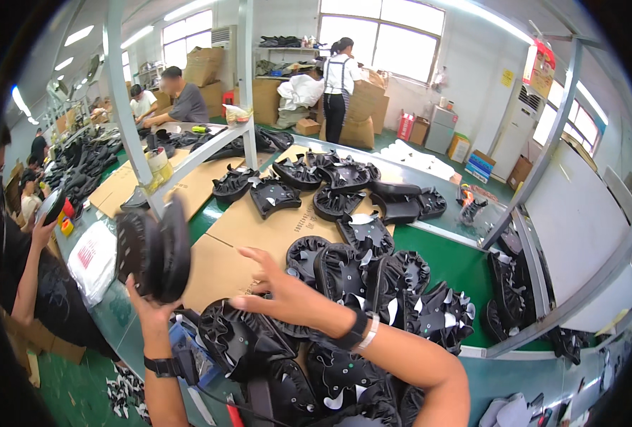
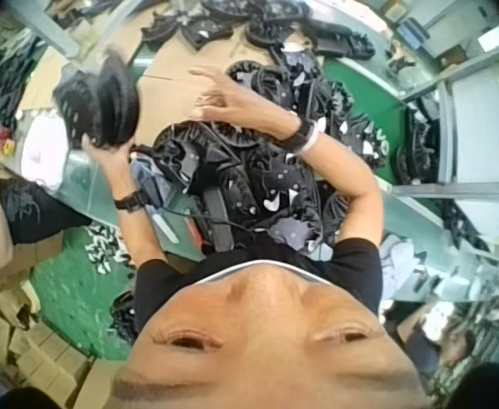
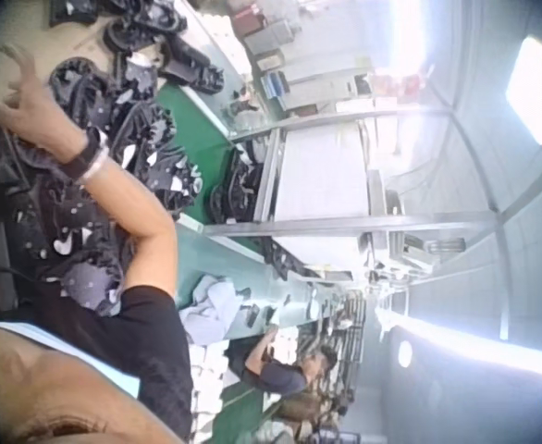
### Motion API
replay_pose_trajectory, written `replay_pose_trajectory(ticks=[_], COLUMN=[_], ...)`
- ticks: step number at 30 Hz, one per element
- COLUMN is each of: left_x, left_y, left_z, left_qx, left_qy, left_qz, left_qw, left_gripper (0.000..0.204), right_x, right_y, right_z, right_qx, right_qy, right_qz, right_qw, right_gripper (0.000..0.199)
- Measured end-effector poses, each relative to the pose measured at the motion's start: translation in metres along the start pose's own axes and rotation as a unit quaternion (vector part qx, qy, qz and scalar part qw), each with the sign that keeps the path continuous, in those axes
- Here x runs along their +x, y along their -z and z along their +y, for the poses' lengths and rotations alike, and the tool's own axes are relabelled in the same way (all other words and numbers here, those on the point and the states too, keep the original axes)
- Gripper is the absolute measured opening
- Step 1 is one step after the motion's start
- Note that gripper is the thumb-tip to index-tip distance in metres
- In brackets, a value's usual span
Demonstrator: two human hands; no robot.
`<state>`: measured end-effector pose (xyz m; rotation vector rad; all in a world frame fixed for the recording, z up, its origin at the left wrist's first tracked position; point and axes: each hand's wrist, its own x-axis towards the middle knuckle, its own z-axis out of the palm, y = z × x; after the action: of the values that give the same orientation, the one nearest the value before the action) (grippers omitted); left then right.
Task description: The person trims and finishes bicycle seat covers using a utility knife and pliers.
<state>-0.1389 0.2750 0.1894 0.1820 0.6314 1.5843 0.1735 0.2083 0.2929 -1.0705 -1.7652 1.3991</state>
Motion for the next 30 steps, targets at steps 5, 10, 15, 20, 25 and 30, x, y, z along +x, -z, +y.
replay_pose_trajectory(ticks=[5, 10, 15, 20, 25, 30], left_x=[0.118, 0.163, 0.149, 0.107, -0.051, -0.16], left_y=[0.152, 0.195, 0.122, 0.073, -0.027, 0.1], left_z=[0.05, -0.006, -0.065, 0.012, 0.031, 0.044], left_qx=[-0.087, 0.086, 0.285, 0.178, 0.318, 0.68], left_qy=[-0.069, -0.005, -0.038, -0.189, -0.137, -0.073], left_qz=[0.278, 0.352, 0.547, 0.266, -0.141, 0.092], left_qw=[0.954, 0.932, 0.786, 0.928, 0.928, 0.724], left_gripper=[0.071, 0.085, 0.085, 0.053, 0.033, 0.035], right_x=[-0.088, -0.203, -0.199, -0.19, -0.226, -0.282], right_y=[0.024, 0.048, -0.051, -0.172, -0.195, -0.152], right_z=[-0.012, -0.01, 0.025, 0.113, 0.16, 0.146], right_qx=[0.096, 0.008, -0.317, -0.26, -0.284, -0.219], right_qy=[-0.075, -0.16, -0.046, 0.009, -0.078, -0.114], right_qz=[0.123, 0.338, -0.019, 0.019, 0.081, 0.466], right_qw=[0.985, 0.928, 0.947, 0.965, 0.952, 0.849], right_gripper=[0.045, 0.029, 0.071, 0.086, 0.075, 0.035])
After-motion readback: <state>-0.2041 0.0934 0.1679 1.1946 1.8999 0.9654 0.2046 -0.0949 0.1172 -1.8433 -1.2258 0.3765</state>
